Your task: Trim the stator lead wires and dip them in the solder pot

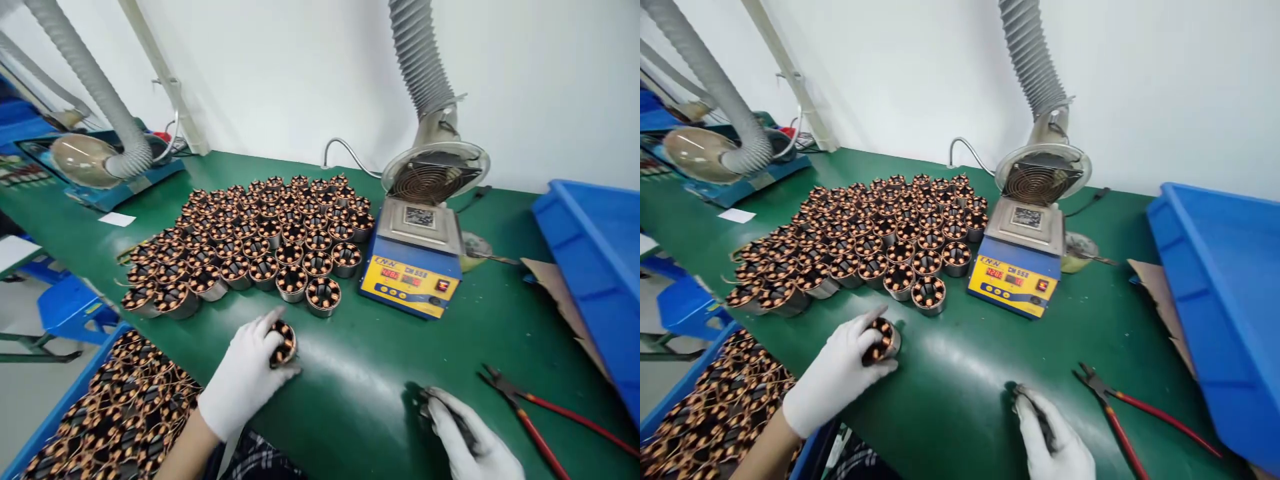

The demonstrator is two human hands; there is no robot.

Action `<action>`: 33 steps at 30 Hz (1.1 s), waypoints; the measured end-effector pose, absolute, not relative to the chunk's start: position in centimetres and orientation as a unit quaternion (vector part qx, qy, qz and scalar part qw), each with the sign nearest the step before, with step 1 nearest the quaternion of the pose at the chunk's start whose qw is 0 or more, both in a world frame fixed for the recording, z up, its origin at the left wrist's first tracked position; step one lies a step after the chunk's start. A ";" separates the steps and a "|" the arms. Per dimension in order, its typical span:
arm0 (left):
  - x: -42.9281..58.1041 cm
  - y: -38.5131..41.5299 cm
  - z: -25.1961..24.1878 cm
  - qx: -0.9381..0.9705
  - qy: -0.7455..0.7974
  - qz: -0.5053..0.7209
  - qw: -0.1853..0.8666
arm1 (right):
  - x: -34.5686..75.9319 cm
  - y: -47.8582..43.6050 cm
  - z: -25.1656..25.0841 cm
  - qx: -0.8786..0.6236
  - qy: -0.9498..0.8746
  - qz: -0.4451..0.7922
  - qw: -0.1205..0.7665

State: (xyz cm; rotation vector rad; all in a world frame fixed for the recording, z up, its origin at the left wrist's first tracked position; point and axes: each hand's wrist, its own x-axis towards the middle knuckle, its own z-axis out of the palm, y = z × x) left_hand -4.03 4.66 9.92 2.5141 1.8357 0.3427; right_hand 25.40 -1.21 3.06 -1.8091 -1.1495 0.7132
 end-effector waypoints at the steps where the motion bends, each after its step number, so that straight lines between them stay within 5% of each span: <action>1: -3.1 4.1 9.8 0.816 0.564 0.126 0.021 | 25.2 -1.1 3.4 -0.747 -0.439 0.295 0.402; 4: -0.2 2.8 9.2 0.834 0.514 0.197 0.035 | 24.7 -0.6 4.4 -0.758 -0.389 0.363 0.377; 10: 3.5 2.0 7.1 0.818 0.451 0.346 0.094 | 22.4 1.1 7.0 -0.520 -0.481 0.635 0.308; 19: 3.7 2.1 6.0 0.804 0.434 0.373 0.161 | 20.2 2.7 7.3 -0.482 -0.526 0.672 0.200; 22: 3.9 2.3 6.1 0.813 0.427 0.372 0.132 | 20.0 3.3 8.8 -0.527 -0.568 0.604 0.184; 28: 4.3 2.5 6.3 0.828 0.415 0.363 0.100 | 24.0 3.4 13.4 -0.743 -0.582 0.238 0.230; 33: 4.3 2.4 6.2 0.830 0.417 0.356 0.099 | 26.5 1.7 12.2 -0.751 -0.548 0.306 0.204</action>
